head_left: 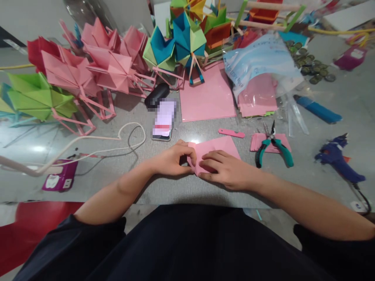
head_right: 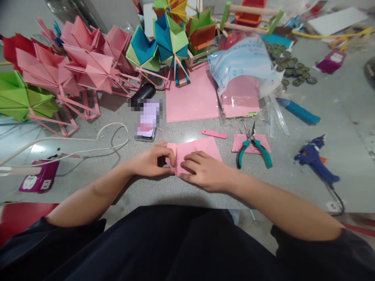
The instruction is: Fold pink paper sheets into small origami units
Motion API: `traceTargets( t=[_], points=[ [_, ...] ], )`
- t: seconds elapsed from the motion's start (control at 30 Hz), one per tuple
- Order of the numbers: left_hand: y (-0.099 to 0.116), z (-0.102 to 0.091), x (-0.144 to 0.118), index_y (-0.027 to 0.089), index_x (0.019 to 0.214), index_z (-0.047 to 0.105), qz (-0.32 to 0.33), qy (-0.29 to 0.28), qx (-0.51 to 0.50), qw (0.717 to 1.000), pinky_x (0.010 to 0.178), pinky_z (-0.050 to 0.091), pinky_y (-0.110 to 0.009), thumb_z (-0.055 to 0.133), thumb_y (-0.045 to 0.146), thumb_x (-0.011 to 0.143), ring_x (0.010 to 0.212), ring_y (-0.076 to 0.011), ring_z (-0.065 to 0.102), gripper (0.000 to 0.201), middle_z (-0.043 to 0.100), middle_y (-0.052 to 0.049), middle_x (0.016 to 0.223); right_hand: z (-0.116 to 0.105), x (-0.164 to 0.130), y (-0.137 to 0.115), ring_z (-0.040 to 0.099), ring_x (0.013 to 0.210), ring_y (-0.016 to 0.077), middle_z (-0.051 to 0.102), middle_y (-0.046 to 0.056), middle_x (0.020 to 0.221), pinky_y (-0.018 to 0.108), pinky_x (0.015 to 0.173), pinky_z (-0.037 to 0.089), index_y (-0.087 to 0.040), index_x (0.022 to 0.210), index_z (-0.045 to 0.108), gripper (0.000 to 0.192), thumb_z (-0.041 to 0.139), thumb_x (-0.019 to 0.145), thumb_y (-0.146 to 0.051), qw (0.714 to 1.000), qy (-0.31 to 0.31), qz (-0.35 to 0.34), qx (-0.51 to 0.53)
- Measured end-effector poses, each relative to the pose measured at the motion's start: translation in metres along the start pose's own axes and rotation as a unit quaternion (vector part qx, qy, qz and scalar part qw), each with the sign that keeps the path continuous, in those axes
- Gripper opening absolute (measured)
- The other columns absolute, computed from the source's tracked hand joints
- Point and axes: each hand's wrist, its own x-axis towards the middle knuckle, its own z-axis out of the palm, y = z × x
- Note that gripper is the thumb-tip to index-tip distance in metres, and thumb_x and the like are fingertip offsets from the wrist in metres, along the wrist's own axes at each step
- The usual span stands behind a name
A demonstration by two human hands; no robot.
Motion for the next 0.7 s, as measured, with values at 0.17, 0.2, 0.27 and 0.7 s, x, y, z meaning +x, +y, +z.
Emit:
traceTargets(
  t=[0.17, 0.2, 0.27, 0.7],
  points=[
    [-0.001, 0.0, 0.0, 0.022, 0.081, 0.068, 0.006, 0.023, -0.031, 0.999, 0.085, 0.047, -0.035, 0.083, 0.032, 0.088, 0.083, -0.0184, 0.061, 0.019, 0.072, -0.001, 0.082, 0.001, -0.002, 0.0, 0.064, 0.125, 0.0347, 0.074, 0.02, 0.128, 0.058, 0.103, 0.054, -0.017, 0.137, 0.072, 0.036, 0.057, 0.105, -0.01, 1.0, 0.004, -0.004, -0.014],
    [-0.001, 0.0, 0.0, 0.022, 0.082, 0.068, 0.006, 0.02, -0.023, 1.0, 0.083, 0.046, -0.035, 0.082, 0.031, 0.089, 0.083, -0.0185, 0.06, 0.018, 0.072, -0.002, 0.082, 0.001, -0.002, 0.0, 0.064, 0.125, 0.0345, 0.074, 0.019, 0.127, 0.058, 0.104, 0.054, -0.017, 0.137, 0.072, 0.038, 0.056, 0.105, -0.009, 1.0, 0.003, -0.006, -0.019],
    [0.0, -0.001, 0.0, 0.022, 0.085, 0.069, 0.005, 0.005, 0.014, 1.0, 0.085, 0.046, -0.035, 0.08, 0.028, 0.089, 0.087, -0.0199, 0.06, 0.013, 0.07, -0.002, 0.083, 0.001, -0.002, -0.001, 0.064, 0.124, 0.034, 0.074, 0.018, 0.125, 0.058, 0.104, 0.053, -0.018, 0.14, 0.07, 0.041, 0.054, 0.104, -0.008, 1.0, -0.002, -0.006, -0.028],
    [-0.001, 0.009, 0.0, 0.022, 0.086, 0.067, -0.012, -0.004, 0.078, 0.997, 0.101, 0.042, -0.042, 0.087, 0.026, 0.084, 0.09, -0.0209, 0.063, 0.02, 0.07, 0.0, 0.087, 0.002, -0.001, -0.003, 0.062, 0.119, 0.0336, 0.074, 0.017, 0.118, 0.062, 0.108, 0.046, -0.018, 0.137, 0.072, 0.041, 0.058, 0.099, -0.01, 1.0, -0.001, -0.001, -0.02]
  ],
)
